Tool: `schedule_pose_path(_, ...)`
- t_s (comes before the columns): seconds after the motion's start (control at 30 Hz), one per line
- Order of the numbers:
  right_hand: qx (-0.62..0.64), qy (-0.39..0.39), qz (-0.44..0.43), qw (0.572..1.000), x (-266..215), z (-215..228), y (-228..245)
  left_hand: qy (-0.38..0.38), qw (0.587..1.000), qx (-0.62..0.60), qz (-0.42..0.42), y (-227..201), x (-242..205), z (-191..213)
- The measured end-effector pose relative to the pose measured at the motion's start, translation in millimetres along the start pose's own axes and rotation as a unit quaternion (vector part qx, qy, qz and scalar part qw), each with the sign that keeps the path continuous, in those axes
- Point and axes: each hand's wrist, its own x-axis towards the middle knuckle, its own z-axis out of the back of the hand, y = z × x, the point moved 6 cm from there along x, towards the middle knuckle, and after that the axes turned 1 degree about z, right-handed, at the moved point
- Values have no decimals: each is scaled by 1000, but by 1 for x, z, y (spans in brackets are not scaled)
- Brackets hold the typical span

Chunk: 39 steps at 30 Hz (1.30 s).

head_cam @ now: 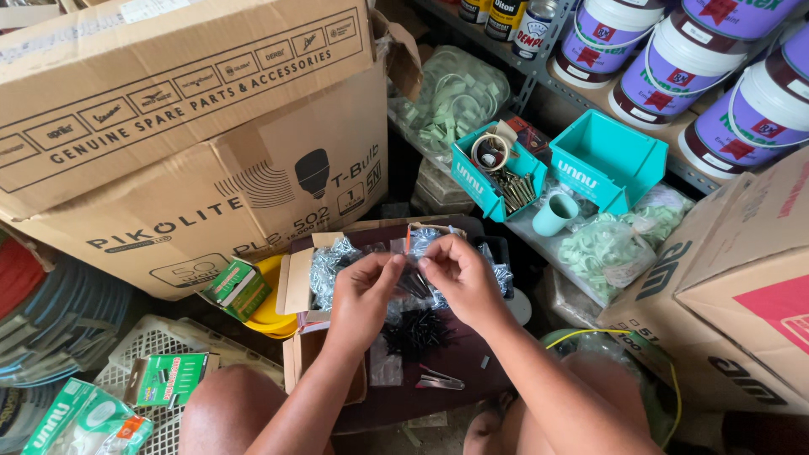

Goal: The person sits on the floor and sorts small black fasteners from a plastic bag into a cardboard box. They repeatedly pick up fasteners with their hands and place them into the box among other packaged items.

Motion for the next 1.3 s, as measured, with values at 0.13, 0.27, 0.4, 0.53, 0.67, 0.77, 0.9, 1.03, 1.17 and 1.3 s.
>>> schedule_pose_path(0.13,-31,-33,16,999,-5,5,21,-13,998,-49,34,2,0,-2)
schedule_pose_path(0.27,-141,-42,164,975,-7,3,49,-12,997,-67,31,13,5,-2)
schedule_pose_path(0.4,-184,-15,247,951,-8,-2,58,-16,999,-15,24,7,4,-2)
schedule_pose_path(0.53,-213,30,284,935,-11,-9,83,-36,998,-32,43,-1,3,0)
schedule_pose_path(0.67,-220,51,259,939,-11,-9,80,-34,995,-70,55,12,7,5)
schedule_pose_path(0.77,-173,51,233,955,-7,-6,70,-12,996,-73,50,-1,5,-1)
schedule_pose_path(0.9,-60,71,146,985,-2,2,46,4,999,-32,24,-6,3,-5)
schedule_pose_path(1.03,-38,93,44,994,-3,1,14,41,999,19,20,9,3,-7)
schedule_pose_path(1.17,9,109,-50,993,0,-1,-15,57,996,63,-7,-1,-2,-10)
schedule_pose_path(1.3,112,88,-132,981,-1,-6,-39,59,998,30,22,13,3,-8)
